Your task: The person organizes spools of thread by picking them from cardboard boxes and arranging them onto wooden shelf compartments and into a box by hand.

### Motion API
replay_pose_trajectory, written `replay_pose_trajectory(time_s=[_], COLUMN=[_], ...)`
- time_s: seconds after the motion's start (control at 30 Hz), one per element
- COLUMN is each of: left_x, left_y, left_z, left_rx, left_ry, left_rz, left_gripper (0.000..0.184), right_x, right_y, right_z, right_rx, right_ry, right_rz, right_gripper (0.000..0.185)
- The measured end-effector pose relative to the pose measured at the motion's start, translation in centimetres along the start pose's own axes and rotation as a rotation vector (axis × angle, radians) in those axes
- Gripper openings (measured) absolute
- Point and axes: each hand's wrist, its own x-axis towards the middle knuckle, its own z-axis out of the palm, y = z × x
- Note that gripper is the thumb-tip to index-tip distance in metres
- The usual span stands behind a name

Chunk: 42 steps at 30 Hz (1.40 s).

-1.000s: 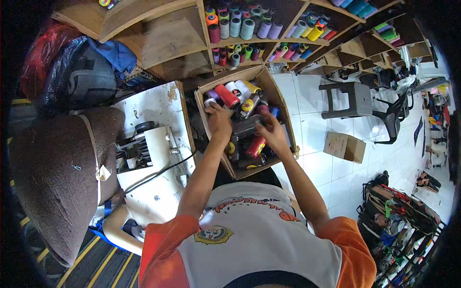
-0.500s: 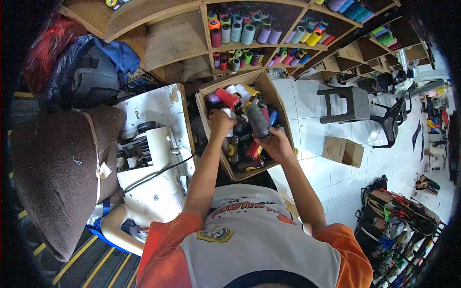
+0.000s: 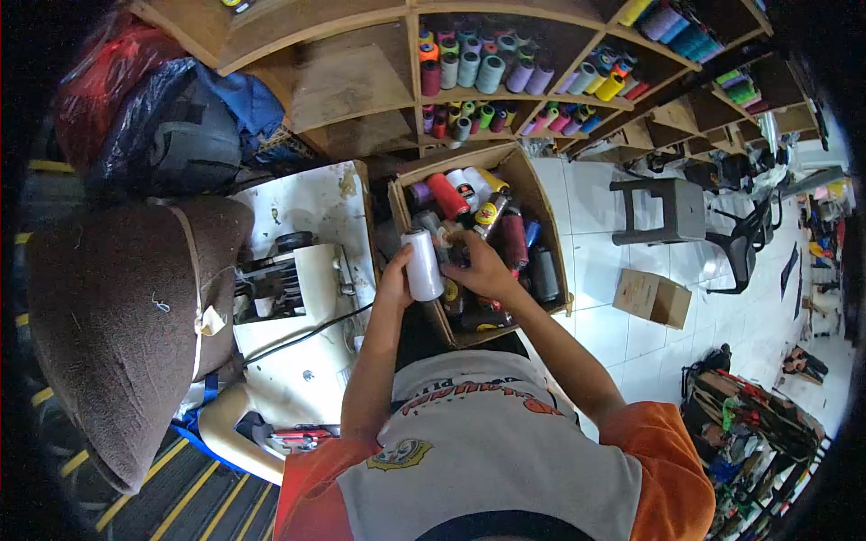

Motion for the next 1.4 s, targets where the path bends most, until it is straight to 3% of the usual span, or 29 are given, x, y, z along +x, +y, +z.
replay_pose_trajectory(time_s=[0.07,0.17,0.27,0.33,0.37,0.43,0.5,0.57,0.63,0.67,0.73,0.8,0.9,0.97,1.03,1.17,1.23,1.3,1.33,1.4], left_x=[0.6,0.6,1.0,1.2,0.9,0.0,0.8,0.5,0.1,0.0,0.0,0.2,0.3,1.1,1.1,-0.4,0.3,0.3,0.1,-0.9], left_y=[0.4,3.3,5.6,8.4,10.3,13.6,15.7,18.1,19.7,20.3,20.5,20.4,20.4,19.8,19.8,20.2,19.9,19.4,19.2,18.9], left_z=[-0.4,-0.2,0.6,1.8,3.3,6.4,4.8,4.8,4.6,4.1,3.8,3.7,2.2,0.4,1.0,1.1,1.2,0.4,0.1,-0.5], left_rx=[0.006,0.013,-0.010,-0.023,-0.061,-0.146,-0.158,-0.232,-0.243,-0.241,-0.345,-0.413,-0.379,-0.422,-0.443,-0.486,-0.561,-0.565,-0.535,-0.478], left_ry=[0.050,-0.129,-0.119,-0.134,-0.182,-0.280,-0.336,-0.379,-0.350,-0.328,-0.255,-0.200,-0.173,-0.144,-0.132,-0.042,-0.014,-0.005,-0.012,-0.007], left_rz=[0.095,0.165,0.305,0.415,0.460,0.541,0.618,0.648,0.697,0.714,0.720,0.720,0.724,0.713,0.768,0.721,0.737,0.748,0.750,0.742], left_gripper=[0.051,0.049,0.048,0.053,0.054,0.056,0.062,0.063,0.062,0.062,0.063,0.062,0.062,0.062,0.061,0.059,0.057,0.056,0.055,0.054], right_x=[1.5,6.3,10.2,12.4,12.0,13.0,12.2,12.0,12.6,13.7,16.7,19.9,24.7,29.0,32.8,40.9,47.3,47.0,48.1,50.1], right_y=[-0.6,0.9,2.4,7.7,5.3,2.9,2.4,-0.6,-7.7,-10.1,-13.8,-17.8,-22.4,-23.3,-25.0,-26.8,-25.3,-27.4,-27.4,-27.0], right_z=[-0.8,-0.7,0.6,2.8,2.2,0.3,-1.2,-2.6,-2.7,-3.2,-3.2,-2.8,-1.3,0.0,1.3,5.1,7.0,7.7,8.7,10.1], right_rx=[0.184,-0.544,-1.013,-1.165,-1.062,-0.820,0.245,0.914,1.130,1.270,1.228,0.906,0.894,1.017,0.916,0.634,0.299,0.099,0.012,0.010], right_ry=[-0.107,0.264,0.034,-0.086,-0.020,-0.285,-0.262,-0.493,-0.392,-0.539,-0.445,-0.390,-0.358,-0.337,-0.238,0.008,0.191,0.248,0.366,0.392], right_rz=[0.104,0.023,0.072,0.055,0.101,0.291,0.562,0.417,0.280,0.129,0.160,0.006,-0.090,-0.107,-0.218,-0.368,-0.513,-0.679,-0.701,-0.711], right_gripper=[0.037,0.048,0.052,0.042,0.042,0.052,0.057,0.057,0.057,0.055,0.052,0.056,0.052,0.045,0.048,0.045,0.046,0.046,0.043,0.046])
